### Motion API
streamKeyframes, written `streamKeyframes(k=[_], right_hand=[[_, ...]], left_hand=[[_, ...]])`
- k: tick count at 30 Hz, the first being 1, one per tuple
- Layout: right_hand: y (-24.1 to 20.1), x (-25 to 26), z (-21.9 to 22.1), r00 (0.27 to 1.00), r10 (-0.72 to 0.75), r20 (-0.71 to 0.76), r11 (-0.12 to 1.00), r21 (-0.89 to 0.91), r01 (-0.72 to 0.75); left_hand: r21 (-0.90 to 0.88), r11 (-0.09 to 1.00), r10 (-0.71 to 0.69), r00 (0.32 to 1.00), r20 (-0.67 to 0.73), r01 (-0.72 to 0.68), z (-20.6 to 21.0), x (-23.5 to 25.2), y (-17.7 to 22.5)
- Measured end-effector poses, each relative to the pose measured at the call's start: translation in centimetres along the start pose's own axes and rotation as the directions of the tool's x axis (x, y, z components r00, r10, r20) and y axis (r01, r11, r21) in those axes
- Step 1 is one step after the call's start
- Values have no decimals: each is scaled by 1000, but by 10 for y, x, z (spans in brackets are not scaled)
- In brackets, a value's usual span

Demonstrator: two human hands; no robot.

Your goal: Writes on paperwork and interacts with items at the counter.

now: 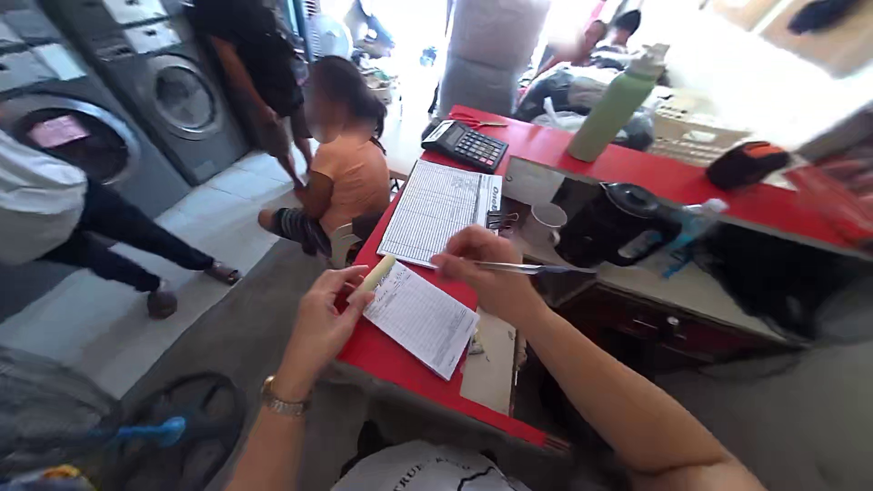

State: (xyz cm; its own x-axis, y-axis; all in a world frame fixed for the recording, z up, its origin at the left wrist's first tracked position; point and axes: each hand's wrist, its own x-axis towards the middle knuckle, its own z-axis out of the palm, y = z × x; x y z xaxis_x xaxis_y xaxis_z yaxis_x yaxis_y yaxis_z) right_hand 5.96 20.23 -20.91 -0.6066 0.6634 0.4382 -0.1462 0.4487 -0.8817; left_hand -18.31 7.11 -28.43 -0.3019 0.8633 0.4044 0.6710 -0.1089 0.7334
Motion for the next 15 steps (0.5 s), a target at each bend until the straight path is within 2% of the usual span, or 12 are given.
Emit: streamKeyframes(k=[3, 6, 11, 15], right_hand=[[21, 21, 26, 978, 201, 57, 960, 186, -208], [33, 18, 46, 952, 300, 55, 935, 181, -305], [35, -4, 77, 953, 239, 188, 950, 160, -270], [43, -10, 81, 966, 56, 251, 996, 47, -70]], left_hand=[[62, 998, 32, 999, -1, -32, 9, 2, -6], [57, 998, 24, 1000, 14, -25, 5, 1, -9], [69, 998, -2, 1000, 7, 1, 4, 0, -9], [78, 997, -6, 1000, -7, 7, 5, -2, -9]])
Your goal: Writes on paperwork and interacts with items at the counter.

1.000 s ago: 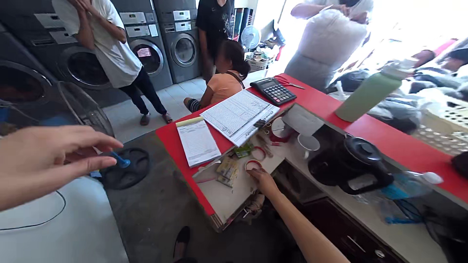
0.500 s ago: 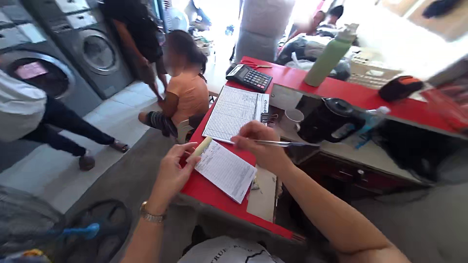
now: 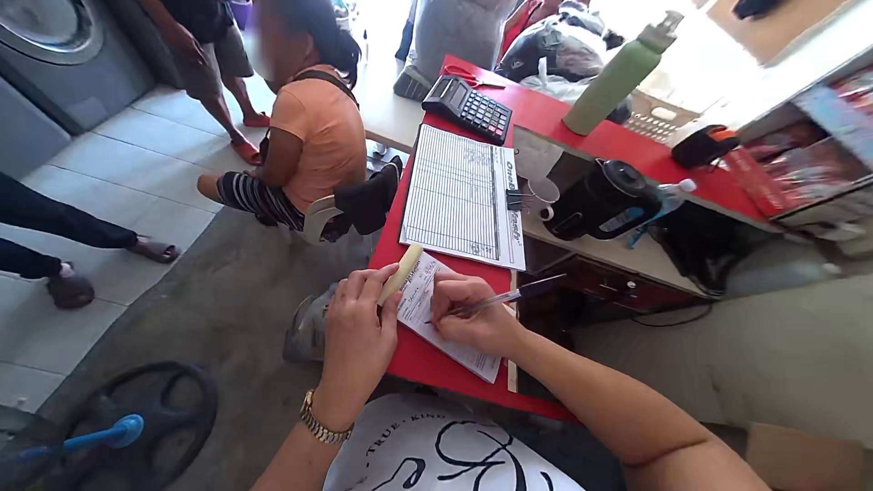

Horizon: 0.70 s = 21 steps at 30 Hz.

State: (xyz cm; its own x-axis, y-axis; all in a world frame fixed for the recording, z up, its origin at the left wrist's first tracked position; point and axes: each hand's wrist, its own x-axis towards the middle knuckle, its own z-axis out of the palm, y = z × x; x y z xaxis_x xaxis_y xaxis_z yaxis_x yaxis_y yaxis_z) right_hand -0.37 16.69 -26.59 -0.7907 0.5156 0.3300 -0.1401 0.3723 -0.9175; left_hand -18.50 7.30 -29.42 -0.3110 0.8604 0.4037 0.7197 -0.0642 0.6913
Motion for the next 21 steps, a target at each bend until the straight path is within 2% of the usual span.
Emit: streamKeyframes(k=[3, 7, 10, 14, 21], right_hand=[[5, 0, -2, 994, -91, 61, 995, -41, 94], [2, 3, -1, 995, -71, 75, 992, -97, 78], [1, 5, 1, 989, -111, 101, 984, -129, 123], [2, 6, -13, 999, -47, 26, 999, -13, 47], [9, 4, -18, 998, -56, 34, 997, -59, 58]], left_hand=[[19, 1000, 9, 1000, -1, -9, 2, 0, -1], [41, 999, 35, 999, -7, -35, 2, 1, 0], [53, 998, 41, 999, -2, -41, 2, 0, 1], [59, 997, 40, 999, 5, -40, 1, 1, 2], [67, 997, 31, 999, 26, -33, -1, 1, 2]])
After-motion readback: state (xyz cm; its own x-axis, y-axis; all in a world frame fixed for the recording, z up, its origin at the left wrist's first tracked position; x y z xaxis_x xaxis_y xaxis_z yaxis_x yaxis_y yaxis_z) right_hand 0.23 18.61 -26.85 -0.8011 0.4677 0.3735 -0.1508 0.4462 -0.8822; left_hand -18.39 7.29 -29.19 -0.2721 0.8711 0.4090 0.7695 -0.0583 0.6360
